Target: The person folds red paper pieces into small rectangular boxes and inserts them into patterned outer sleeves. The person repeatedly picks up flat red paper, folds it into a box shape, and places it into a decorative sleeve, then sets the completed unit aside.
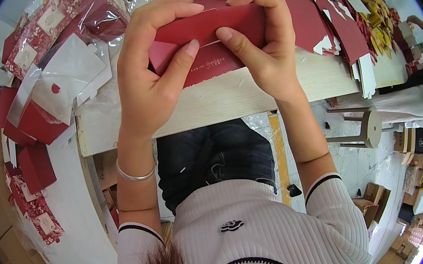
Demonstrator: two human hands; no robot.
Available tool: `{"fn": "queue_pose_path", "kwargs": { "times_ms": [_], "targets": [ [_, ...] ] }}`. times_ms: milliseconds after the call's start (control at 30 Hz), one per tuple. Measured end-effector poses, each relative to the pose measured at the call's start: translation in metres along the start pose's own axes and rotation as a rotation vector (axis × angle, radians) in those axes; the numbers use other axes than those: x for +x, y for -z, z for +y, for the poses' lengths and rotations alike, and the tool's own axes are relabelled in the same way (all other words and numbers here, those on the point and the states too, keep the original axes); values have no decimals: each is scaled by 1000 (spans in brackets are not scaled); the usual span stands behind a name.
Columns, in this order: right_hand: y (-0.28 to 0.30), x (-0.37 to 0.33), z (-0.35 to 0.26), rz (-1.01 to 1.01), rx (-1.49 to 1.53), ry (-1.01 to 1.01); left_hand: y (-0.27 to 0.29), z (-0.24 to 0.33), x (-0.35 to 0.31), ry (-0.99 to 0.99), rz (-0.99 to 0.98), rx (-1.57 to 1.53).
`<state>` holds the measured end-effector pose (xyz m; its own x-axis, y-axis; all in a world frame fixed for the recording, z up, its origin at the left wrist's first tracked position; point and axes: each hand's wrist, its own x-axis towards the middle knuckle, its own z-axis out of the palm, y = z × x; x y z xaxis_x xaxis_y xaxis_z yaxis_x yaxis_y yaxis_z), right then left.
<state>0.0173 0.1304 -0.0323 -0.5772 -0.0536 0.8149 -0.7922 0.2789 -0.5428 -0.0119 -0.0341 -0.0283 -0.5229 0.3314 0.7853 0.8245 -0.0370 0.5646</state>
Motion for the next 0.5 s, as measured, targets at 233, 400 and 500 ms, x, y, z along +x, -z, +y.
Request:
{"fn": "queue_pose_path", "kwargs": {
  "times_ms": [233,400,500],
  "targets": [
    [5,3,13,-66,-62,231,5,-7,-3,-65,-22,14],
    [3,-3,10,3,77,245,6,-7,-15,158,179,-251],
    [8,-5,9,40,98,271,8,0,-23,509,271,-394]
  ]
}}
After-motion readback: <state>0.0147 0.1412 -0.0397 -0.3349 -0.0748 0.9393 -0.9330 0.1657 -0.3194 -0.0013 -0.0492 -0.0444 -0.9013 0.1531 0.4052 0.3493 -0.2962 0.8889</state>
